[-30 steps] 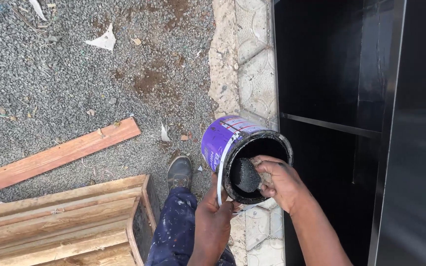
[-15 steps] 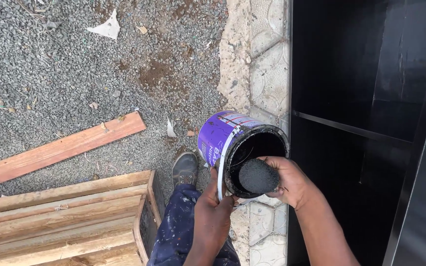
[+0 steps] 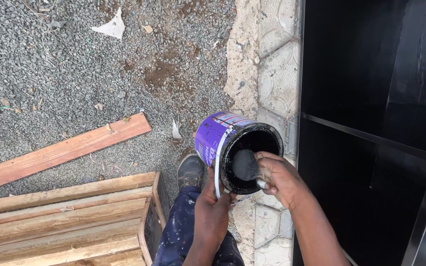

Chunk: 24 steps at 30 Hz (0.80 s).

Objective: Applying a black liquid finish to a wooden cabinet using a sponge.

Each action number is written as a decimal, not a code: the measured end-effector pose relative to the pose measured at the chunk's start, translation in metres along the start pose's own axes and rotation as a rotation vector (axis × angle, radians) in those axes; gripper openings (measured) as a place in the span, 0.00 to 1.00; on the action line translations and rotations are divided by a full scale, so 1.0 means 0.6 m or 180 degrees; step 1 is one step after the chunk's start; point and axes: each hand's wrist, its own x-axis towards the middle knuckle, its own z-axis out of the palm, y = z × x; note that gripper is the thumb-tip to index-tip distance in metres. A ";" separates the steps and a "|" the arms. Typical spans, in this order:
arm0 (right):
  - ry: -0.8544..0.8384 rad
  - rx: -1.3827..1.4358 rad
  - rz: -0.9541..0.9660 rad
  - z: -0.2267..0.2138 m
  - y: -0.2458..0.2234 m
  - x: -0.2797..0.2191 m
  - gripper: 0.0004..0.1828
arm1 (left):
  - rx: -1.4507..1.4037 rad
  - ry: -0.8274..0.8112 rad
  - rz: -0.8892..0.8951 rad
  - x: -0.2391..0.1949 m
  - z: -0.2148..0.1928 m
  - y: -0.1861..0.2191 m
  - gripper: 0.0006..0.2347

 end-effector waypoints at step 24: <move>-0.0935 0.1206 -0.0693 0.051 0.100 0.347 0.18 | -0.2928 0.0318 0.0122 0.428 -0.021 -0.014 0.28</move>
